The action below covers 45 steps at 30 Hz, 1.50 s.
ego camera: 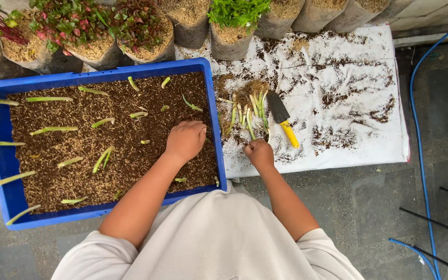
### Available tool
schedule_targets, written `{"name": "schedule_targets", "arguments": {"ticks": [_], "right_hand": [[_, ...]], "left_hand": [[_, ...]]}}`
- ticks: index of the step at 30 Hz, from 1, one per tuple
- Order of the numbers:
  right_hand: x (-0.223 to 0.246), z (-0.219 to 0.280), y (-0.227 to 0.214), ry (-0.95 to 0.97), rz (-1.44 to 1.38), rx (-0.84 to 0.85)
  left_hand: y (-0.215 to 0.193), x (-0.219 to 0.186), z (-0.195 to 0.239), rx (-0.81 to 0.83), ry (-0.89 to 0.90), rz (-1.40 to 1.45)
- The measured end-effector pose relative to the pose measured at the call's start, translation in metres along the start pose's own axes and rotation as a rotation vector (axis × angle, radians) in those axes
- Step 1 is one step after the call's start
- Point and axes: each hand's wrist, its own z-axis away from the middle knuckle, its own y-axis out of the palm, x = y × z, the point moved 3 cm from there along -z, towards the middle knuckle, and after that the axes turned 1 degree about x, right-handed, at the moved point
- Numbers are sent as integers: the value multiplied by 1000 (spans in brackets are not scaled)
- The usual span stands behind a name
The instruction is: The person plants green onion starts into a soil-filled blue container by hand and using a small trowel to make holes, then pressing the soil around the roots.
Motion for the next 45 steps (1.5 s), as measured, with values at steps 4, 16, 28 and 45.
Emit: {"name": "schedule_targets", "arguments": {"ticks": [4,16,28,45], "right_hand": [[1,-22,-35,135,-80,35],[2,-66,-38,-426,251,247],[-15,-85,-112,-19,-409,294],[-10,-67,-191,204,-869,55]], "left_hand": [[-9,-20,25,-194,-45,32],[-13,-88,75,-374,-132,272],[1,-125,83,-437,-113,440],[16,-152,64,-542,26,401]]}}
